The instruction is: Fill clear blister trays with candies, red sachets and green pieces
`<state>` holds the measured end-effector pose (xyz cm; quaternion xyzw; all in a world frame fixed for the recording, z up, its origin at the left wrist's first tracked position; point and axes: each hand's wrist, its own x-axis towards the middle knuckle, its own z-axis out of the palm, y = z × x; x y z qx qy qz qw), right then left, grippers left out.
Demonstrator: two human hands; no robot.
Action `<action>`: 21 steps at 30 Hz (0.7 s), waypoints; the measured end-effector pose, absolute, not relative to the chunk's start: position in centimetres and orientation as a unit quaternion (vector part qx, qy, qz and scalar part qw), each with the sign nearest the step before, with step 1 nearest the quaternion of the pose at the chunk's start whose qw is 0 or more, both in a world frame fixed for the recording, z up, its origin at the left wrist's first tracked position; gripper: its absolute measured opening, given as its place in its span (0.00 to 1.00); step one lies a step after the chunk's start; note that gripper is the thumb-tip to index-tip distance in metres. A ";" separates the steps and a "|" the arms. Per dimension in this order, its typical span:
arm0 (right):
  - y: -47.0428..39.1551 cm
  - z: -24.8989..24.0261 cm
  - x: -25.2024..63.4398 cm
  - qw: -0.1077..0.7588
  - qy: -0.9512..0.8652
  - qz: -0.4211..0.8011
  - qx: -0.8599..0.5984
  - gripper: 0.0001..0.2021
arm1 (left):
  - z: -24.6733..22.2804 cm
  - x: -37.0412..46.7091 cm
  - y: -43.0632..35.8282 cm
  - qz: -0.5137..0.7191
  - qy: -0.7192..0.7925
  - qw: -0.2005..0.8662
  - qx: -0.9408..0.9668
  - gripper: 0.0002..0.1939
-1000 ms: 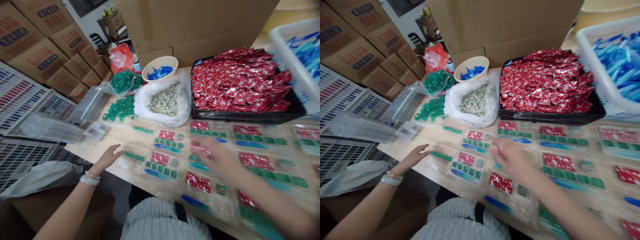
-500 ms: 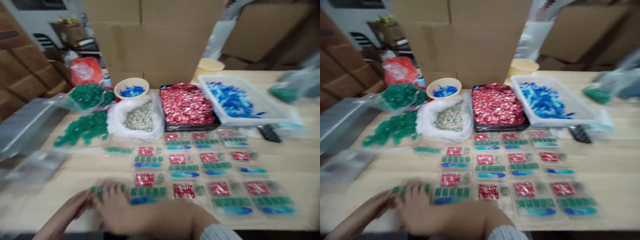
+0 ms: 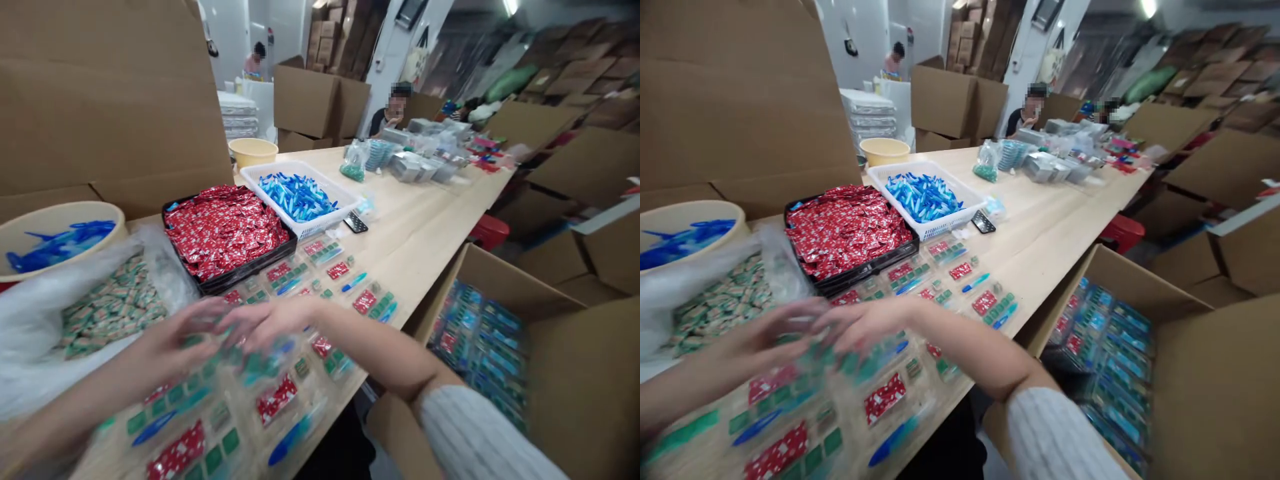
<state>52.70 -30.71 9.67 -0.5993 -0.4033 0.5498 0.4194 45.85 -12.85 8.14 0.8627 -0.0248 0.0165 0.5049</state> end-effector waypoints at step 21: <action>-59.0 -2.1 67.4 0.415 0.080 0.131 -0.897 0.16 | -1.2 61.9 -36.7 -0.125 -0.026 0.464 0.876 0.12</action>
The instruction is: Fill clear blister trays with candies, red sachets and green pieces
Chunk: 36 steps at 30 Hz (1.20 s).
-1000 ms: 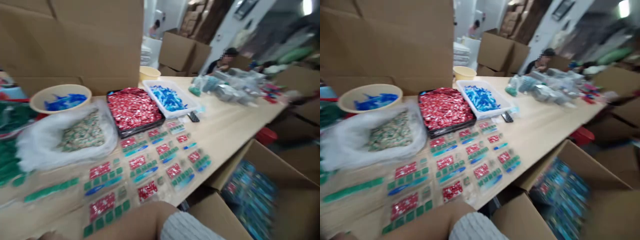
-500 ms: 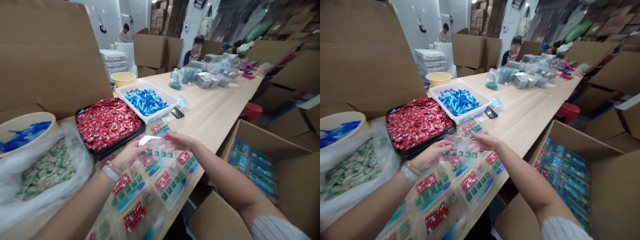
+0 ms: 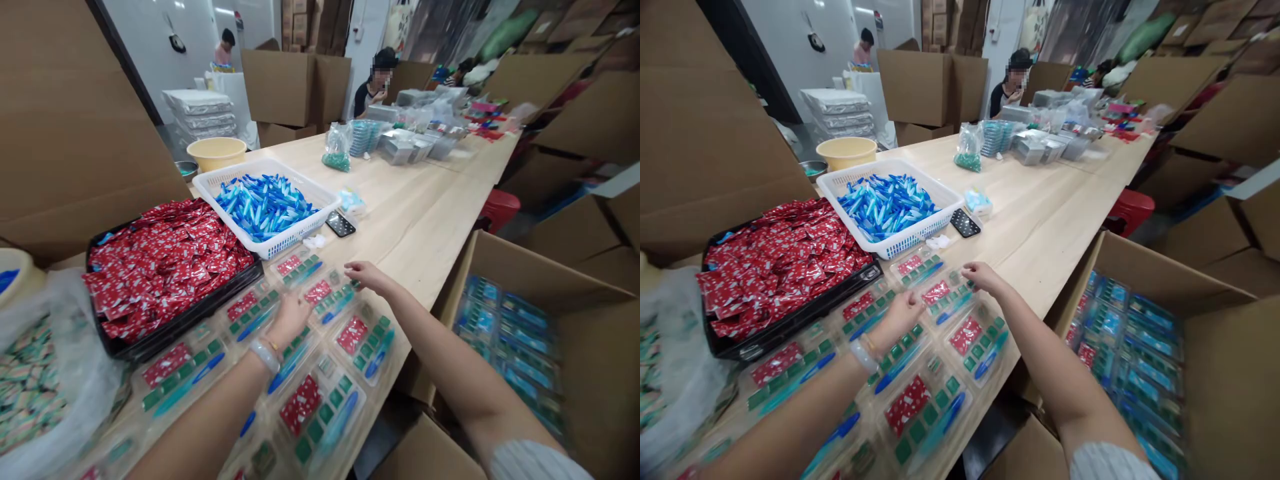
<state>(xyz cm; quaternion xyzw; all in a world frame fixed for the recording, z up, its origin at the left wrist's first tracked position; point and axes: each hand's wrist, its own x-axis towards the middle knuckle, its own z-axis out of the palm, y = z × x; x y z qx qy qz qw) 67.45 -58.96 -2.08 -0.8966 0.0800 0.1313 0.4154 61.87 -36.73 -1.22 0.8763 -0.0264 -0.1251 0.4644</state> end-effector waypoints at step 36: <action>-46.2 -7.8 41.4 0.049 -0.154 -0.056 -0.985 0.26 | -4.6 22.5 -12.9 0.038 0.112 0.054 0.991 0.28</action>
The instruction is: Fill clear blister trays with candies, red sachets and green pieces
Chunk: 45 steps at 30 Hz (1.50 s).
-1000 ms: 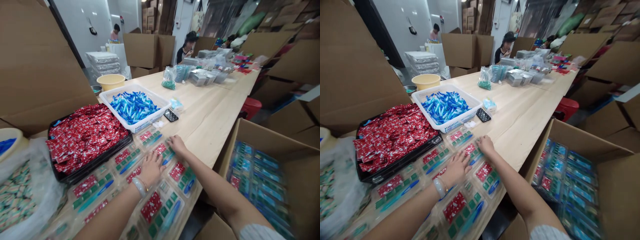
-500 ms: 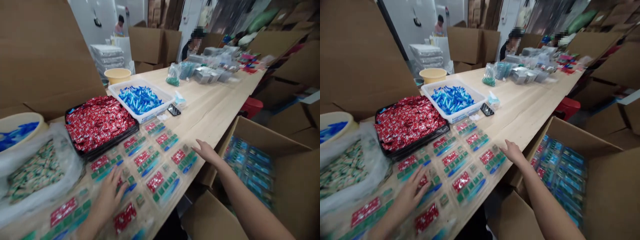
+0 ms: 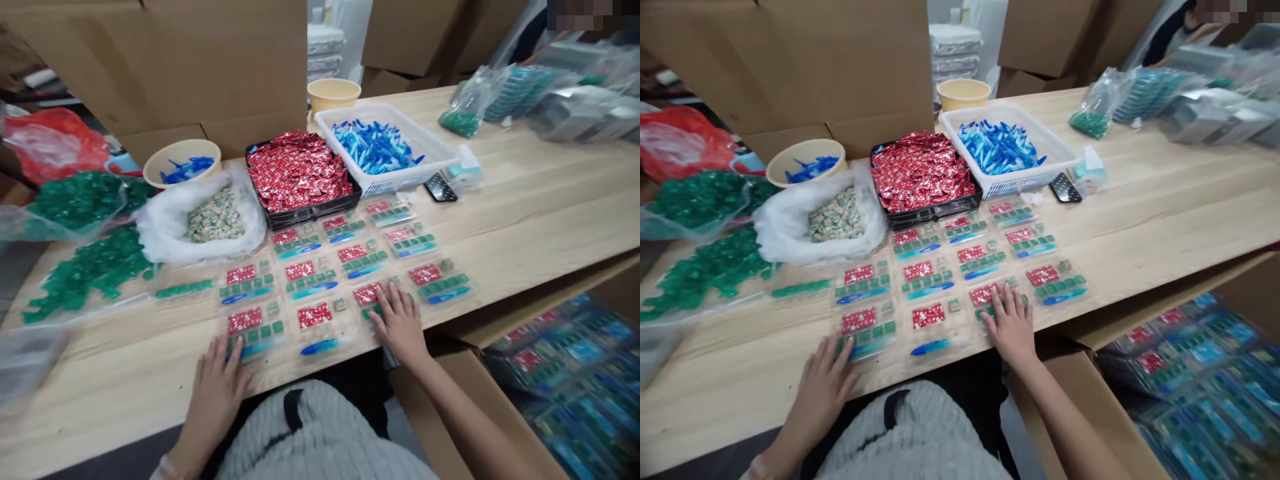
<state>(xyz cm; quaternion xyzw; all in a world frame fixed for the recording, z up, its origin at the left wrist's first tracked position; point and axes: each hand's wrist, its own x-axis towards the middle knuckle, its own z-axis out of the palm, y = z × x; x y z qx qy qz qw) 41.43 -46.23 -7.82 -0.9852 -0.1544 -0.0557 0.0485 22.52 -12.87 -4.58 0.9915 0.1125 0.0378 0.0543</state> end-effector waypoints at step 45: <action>-19.7 13.1 44.8 0.183 -0.675 0.294 -0.651 0.17 | 8.3 28.2 -3.5 0.095 0.164 0.594 0.781 0.23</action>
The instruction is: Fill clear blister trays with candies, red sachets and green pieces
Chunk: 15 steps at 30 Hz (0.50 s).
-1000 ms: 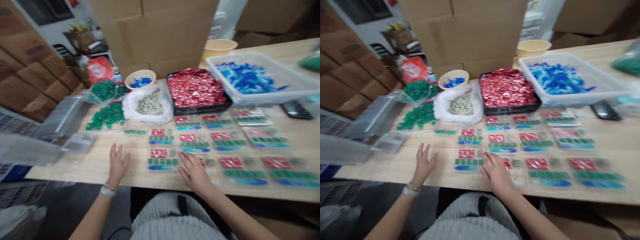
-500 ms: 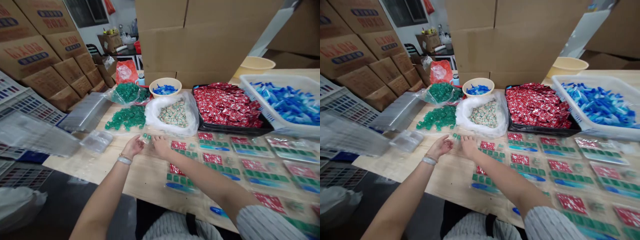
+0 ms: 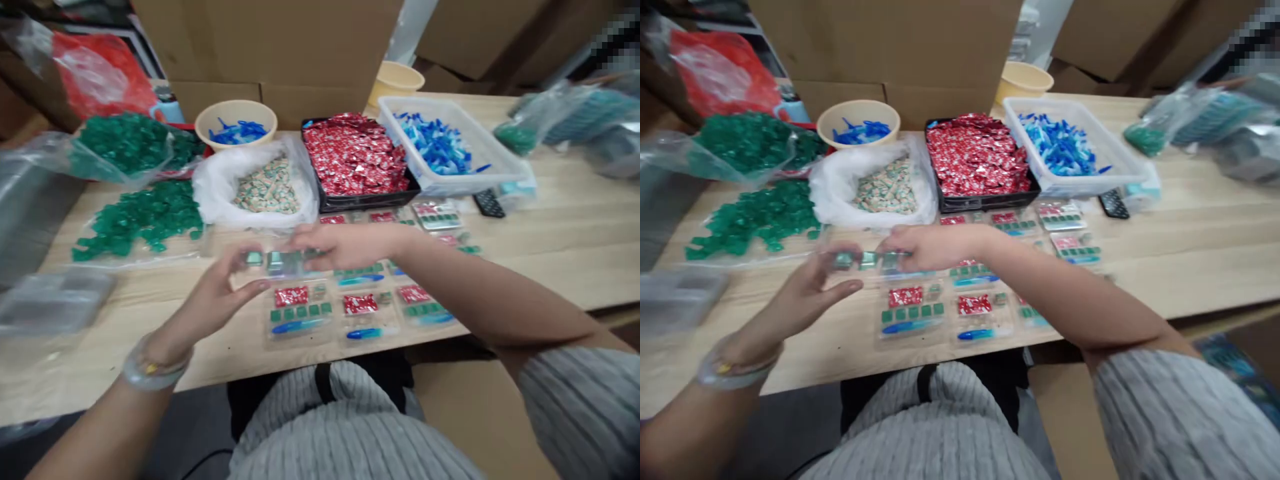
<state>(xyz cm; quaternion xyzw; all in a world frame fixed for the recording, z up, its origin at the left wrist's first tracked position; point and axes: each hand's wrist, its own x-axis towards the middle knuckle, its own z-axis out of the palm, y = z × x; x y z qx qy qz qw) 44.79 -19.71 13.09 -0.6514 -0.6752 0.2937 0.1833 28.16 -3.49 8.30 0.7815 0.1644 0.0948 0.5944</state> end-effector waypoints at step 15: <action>-41.9 -1.6 42.0 0.507 0.012 0.355 -0.785 0.11 | -0.8 31.5 -19.3 -0.261 0.180 0.624 0.715 0.15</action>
